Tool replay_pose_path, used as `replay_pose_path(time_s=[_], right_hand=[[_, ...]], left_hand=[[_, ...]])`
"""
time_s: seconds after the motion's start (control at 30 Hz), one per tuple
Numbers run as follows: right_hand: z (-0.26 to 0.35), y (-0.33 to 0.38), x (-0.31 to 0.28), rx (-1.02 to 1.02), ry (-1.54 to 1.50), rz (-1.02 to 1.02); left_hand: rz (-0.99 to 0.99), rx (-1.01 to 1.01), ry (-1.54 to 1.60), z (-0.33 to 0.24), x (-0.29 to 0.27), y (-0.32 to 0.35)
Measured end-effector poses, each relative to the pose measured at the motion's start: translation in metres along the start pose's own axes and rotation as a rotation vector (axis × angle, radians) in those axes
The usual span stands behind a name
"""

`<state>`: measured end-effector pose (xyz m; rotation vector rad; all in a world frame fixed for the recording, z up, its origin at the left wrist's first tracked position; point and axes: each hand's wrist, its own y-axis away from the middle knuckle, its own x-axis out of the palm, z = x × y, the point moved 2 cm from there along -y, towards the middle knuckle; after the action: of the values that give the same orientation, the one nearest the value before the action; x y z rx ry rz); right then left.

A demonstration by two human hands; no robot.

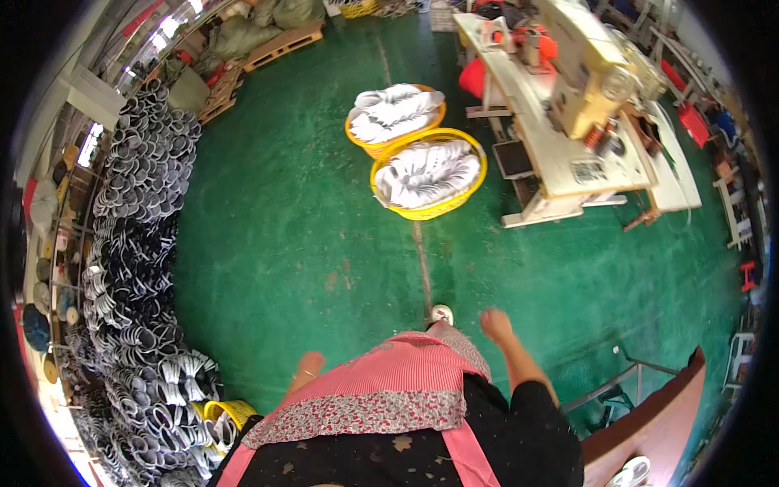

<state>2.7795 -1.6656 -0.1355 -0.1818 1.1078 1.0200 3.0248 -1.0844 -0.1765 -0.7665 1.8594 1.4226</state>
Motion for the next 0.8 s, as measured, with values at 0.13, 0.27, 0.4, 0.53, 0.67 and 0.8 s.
replay_pose_path(time_s=[0.13, 0.27, 0.4, 0.53, 0.67, 0.8], right_hand=[[0.168, -0.238, -0.063, -0.348, -0.116, -0.033], [0.306, -0.439, -0.08, -0.462, -0.185, -0.162], [0.399, -0.579, -0.037, -0.369, -0.188, -0.076], [0.388, -0.639, 0.032, -0.115, -0.219, 0.231], [0.333, -0.632, 0.045, 0.032, 0.122, 0.52], [0.283, -0.658, 0.08, 0.14, 0.089, 0.567]], left_hand=[[0.111, -0.225, 0.262, 0.003, 0.026, -0.016], [-0.008, -0.181, 0.288, -0.011, -0.074, -0.115], [-0.164, -0.128, 0.278, 0.001, -0.199, -0.25], [-0.248, -0.042, 0.252, 0.005, -0.32, -0.399], [-0.355, 0.089, 0.051, -0.004, -0.434, -0.575], [-0.466, 0.125, 0.702, -0.118, -0.656, -0.745]])
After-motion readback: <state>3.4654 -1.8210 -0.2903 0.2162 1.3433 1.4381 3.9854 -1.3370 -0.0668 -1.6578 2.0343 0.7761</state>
